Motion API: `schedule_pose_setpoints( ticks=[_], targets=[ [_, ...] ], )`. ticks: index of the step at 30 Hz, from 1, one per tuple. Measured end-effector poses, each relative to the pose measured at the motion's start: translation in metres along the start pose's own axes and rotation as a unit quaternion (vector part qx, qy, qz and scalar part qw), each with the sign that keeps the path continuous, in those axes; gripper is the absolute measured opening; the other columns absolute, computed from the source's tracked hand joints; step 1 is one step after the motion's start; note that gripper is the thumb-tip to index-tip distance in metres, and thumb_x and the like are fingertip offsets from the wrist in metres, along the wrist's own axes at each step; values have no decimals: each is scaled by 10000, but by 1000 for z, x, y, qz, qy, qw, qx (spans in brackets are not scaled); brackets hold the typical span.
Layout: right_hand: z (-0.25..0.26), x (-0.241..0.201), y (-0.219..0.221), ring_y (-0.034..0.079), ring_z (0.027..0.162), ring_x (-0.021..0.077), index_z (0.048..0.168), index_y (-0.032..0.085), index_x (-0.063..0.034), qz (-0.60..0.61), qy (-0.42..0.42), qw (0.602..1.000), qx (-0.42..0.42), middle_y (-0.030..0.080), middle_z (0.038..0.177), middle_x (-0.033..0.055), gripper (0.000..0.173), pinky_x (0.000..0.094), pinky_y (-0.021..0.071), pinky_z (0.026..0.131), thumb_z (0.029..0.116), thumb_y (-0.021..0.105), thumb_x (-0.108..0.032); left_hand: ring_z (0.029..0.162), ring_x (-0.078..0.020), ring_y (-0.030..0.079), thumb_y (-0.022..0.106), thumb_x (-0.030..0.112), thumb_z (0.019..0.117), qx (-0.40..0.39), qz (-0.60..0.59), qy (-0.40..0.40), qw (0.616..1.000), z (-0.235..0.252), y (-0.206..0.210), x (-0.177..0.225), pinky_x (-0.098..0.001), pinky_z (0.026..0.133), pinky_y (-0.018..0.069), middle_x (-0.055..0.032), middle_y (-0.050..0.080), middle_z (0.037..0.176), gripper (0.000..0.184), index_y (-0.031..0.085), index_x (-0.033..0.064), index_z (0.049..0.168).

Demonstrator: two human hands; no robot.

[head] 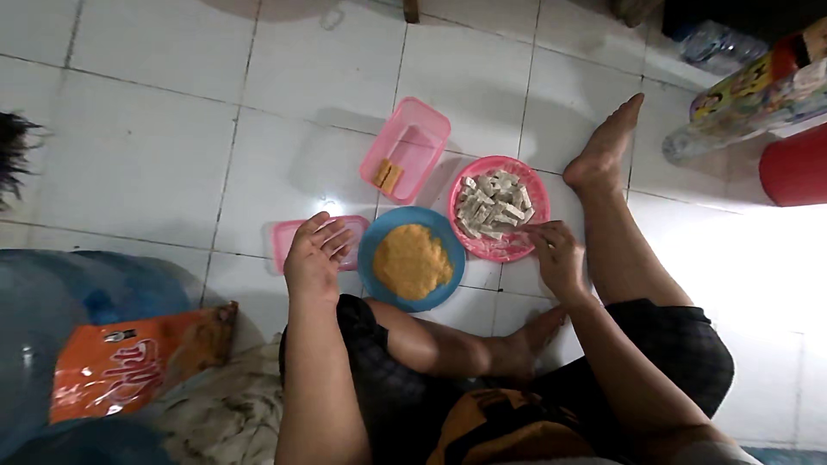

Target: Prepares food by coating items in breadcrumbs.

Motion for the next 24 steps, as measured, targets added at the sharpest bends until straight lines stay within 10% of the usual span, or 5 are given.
schedule_pose_setpoints(
  ticks=[7, 13, 19, 24],
  targets=[
    [-5, 25, 1, 693, 869, 171, 1206, 700, 6, 103, 187, 974, 71, 681, 1091, 149, 239, 353, 600, 817, 1051, 546, -89, 938, -126, 714, 275, 247, 1115, 6, 2, -6, 1000, -1, 1, 1, -299, 813, 575, -4, 718, 1107, 373, 579, 128, 1296],
    [-3, 51, 16, 716, 764, 141, 1241, 632, 30, 362, 397, 834, 125, 708, 967, 90, 250, 308, 627, 734, 1093, 496, -118, 948, -128, 708, 263, 252, 1121, 1, 4, -7, 1000, 0, 3, 0, -299, 821, 570, -12, 711, 1113, 383, 564, 121, 1319],
    [-4, 27, 1, 707, 809, 112, 1240, 654, 35, 191, 191, 959, 86, 698, 1076, 112, 261, 308, 624, 765, 1061, 510, -88, 929, -115, 701, 265, 271, 1121, -16, 24, -22, 999, -11, 18, 0, -296, 814, 565, -9, 712, 1113, 391, 539, 109, 1349],
    [-1, 25, 7, 672, 671, 143, 1239, 661, 17, 135, 249, 956, 79, 671, 905, 127, 271, 336, 613, 663, 1059, 472, -55, 807, -167, 676, 324, 246, 1103, -230, 83, -175, 954, -68, 103, -61, -317, 708, 558, -100, 693, 1071, 407, 511, 62, 1414]
  ],
)
Point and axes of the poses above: each hand's wrist, its own z-axis towards the middle knuckle, its own y-axis out of the palm, x = y × z, the point moved 3 cm from there along z, towards the middle knuckle
